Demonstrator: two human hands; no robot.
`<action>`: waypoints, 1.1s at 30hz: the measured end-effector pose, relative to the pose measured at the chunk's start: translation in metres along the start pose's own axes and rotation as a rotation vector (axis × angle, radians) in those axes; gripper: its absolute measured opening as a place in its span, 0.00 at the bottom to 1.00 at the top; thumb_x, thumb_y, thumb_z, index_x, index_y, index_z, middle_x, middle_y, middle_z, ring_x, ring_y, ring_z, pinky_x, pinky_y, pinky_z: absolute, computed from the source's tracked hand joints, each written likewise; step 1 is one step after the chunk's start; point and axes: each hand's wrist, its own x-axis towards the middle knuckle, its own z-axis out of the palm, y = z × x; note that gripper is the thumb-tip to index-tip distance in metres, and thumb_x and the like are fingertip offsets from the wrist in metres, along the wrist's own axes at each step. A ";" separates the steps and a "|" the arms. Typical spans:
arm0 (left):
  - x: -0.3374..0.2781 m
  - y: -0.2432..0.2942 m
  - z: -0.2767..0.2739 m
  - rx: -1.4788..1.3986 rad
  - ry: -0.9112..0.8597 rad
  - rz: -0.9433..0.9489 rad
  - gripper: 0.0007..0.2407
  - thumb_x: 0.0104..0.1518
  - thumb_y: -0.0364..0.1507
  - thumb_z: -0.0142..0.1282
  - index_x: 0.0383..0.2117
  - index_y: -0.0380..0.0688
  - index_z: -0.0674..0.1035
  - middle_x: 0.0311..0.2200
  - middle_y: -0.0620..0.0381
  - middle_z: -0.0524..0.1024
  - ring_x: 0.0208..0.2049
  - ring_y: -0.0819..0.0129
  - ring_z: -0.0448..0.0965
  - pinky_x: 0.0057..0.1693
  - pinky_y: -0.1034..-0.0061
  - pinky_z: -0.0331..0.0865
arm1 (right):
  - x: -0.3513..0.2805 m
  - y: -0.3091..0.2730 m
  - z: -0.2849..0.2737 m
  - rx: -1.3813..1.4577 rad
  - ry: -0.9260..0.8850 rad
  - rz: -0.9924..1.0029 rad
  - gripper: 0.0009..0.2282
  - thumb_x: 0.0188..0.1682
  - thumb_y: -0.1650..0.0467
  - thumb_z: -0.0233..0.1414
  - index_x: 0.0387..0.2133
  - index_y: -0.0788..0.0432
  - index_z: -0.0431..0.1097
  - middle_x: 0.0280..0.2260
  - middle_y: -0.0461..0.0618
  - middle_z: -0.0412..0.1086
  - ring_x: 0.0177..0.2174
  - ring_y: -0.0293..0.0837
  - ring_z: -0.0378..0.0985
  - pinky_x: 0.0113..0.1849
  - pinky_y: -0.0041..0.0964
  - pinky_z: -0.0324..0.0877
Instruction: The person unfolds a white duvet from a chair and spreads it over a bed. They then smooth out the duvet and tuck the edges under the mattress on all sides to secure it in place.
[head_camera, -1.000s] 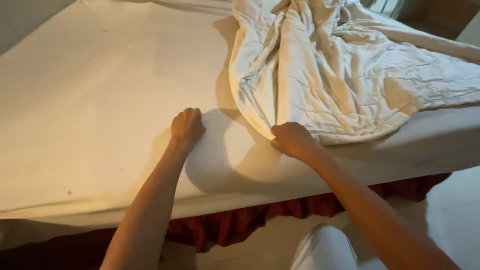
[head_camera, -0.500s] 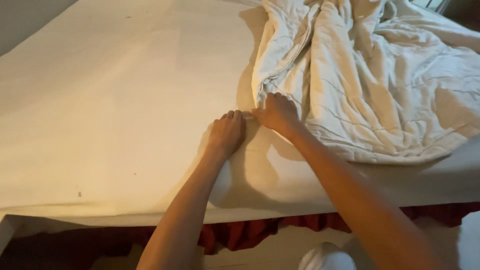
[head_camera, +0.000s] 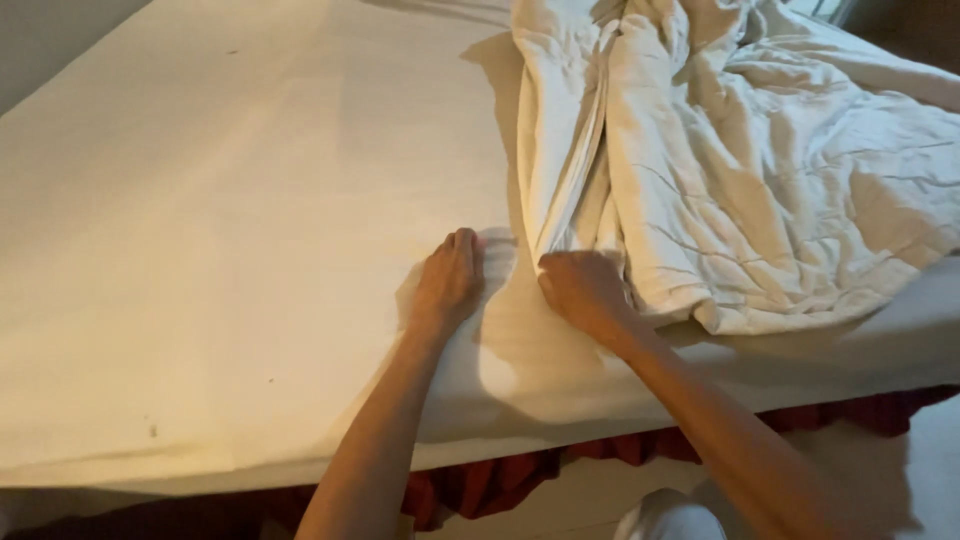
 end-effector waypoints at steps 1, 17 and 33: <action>0.001 0.000 0.002 -0.006 -0.006 0.005 0.10 0.70 0.33 0.43 0.43 0.38 0.72 0.39 0.35 0.78 0.39 0.36 0.78 0.46 0.47 0.70 | -0.001 0.003 0.004 -0.004 0.000 0.009 0.07 0.47 0.68 0.52 0.30 0.58 0.76 0.29 0.60 0.77 0.32 0.61 0.81 0.38 0.58 0.72; 0.135 0.026 0.124 0.522 -0.284 0.079 0.13 0.56 0.37 0.56 0.42 0.46 0.82 0.44 0.48 0.80 0.46 0.50 0.81 0.45 0.57 0.76 | -0.014 -0.019 0.041 0.038 0.425 -0.076 0.11 0.43 0.71 0.55 0.40 0.59 0.73 0.40 0.54 0.70 0.42 0.55 0.72 0.45 0.50 0.66; 0.067 -0.031 0.007 0.356 -0.179 -0.337 0.16 0.58 0.44 0.55 0.31 0.44 0.84 0.34 0.42 0.83 0.38 0.43 0.83 0.45 0.50 0.75 | 0.065 0.016 0.060 0.252 0.247 0.208 0.17 0.57 0.58 0.46 0.43 0.59 0.73 0.36 0.63 0.76 0.37 0.63 0.79 0.40 0.59 0.72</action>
